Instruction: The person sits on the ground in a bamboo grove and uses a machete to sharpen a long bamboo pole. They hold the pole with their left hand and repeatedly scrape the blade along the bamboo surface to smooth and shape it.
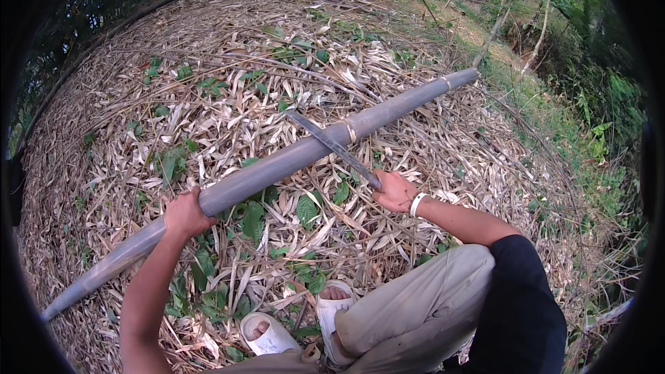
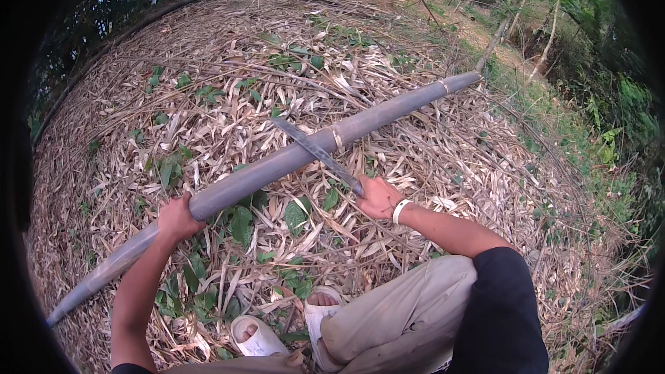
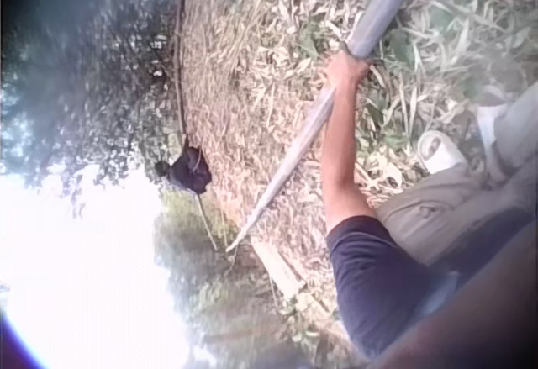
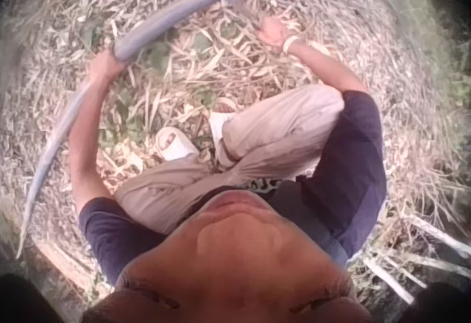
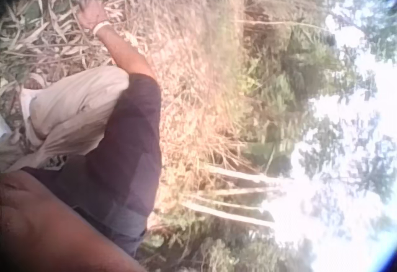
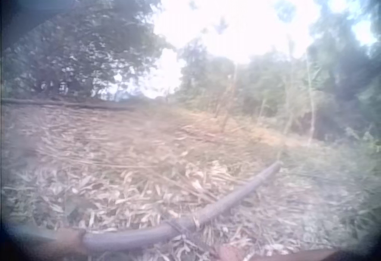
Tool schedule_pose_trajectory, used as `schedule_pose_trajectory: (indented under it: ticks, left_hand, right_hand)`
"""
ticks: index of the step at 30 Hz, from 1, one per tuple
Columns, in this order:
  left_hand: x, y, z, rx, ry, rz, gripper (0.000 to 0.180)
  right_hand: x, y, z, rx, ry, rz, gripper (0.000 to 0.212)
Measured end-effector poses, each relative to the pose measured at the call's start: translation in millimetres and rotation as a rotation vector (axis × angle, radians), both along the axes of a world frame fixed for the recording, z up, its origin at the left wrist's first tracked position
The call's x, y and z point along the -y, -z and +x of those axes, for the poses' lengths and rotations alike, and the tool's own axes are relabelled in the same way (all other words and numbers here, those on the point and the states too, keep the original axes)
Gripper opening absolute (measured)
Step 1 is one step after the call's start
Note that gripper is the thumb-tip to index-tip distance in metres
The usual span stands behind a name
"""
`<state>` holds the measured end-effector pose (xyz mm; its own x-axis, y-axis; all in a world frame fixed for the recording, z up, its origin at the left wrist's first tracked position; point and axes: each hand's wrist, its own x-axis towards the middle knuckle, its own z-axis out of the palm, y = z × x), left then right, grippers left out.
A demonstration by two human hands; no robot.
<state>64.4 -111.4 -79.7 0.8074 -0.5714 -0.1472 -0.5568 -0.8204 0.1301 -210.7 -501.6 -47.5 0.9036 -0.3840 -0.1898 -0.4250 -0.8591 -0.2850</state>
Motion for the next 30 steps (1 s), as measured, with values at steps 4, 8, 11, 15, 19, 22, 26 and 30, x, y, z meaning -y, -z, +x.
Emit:
schedule_pose_trajectory:
  ticks: [4,8,11,15,19,22,26,30]
  left_hand:
    - [-14,7,7,0.056,0.022,0.006,0.068]
    - [-9,21,5,0.088,0.015,0.04,0.071]
    - [-5,15,1,0.074,-0.011,0.047,0.072]
    - [-16,16,1,0.103,-0.016,0.015,0.073]
    - [-5,13,0,0.045,0.004,0.023,0.07]
    - [-5,5,0,0.02,0.0,0.029,0.069]
    - [-13,1,-3,0.027,0.012,0.008,0.069]
    - [0,13,-6,0.019,-0.007,0.003,0.067]
  right_hand:
    - [-3,11,2,-0.03,-0.015,-0.093,0.039]
    - [66,37,-8,0.297,0.409,-0.018,0.031]
    - [58,29,-28,0.231,0.281,-0.02,0.034]
    - [-12,27,-31,-0.058,-0.039,-0.08,0.038]
    - [-15,73,-24,0.331,0.451,0.167,0.035]
    - [-25,94,-18,0.46,0.404,0.168,0.04]
    - [-37,60,-20,0.168,0.184,0.011,0.037]
    - [6,74,-22,0.429,0.495,0.075,0.026]
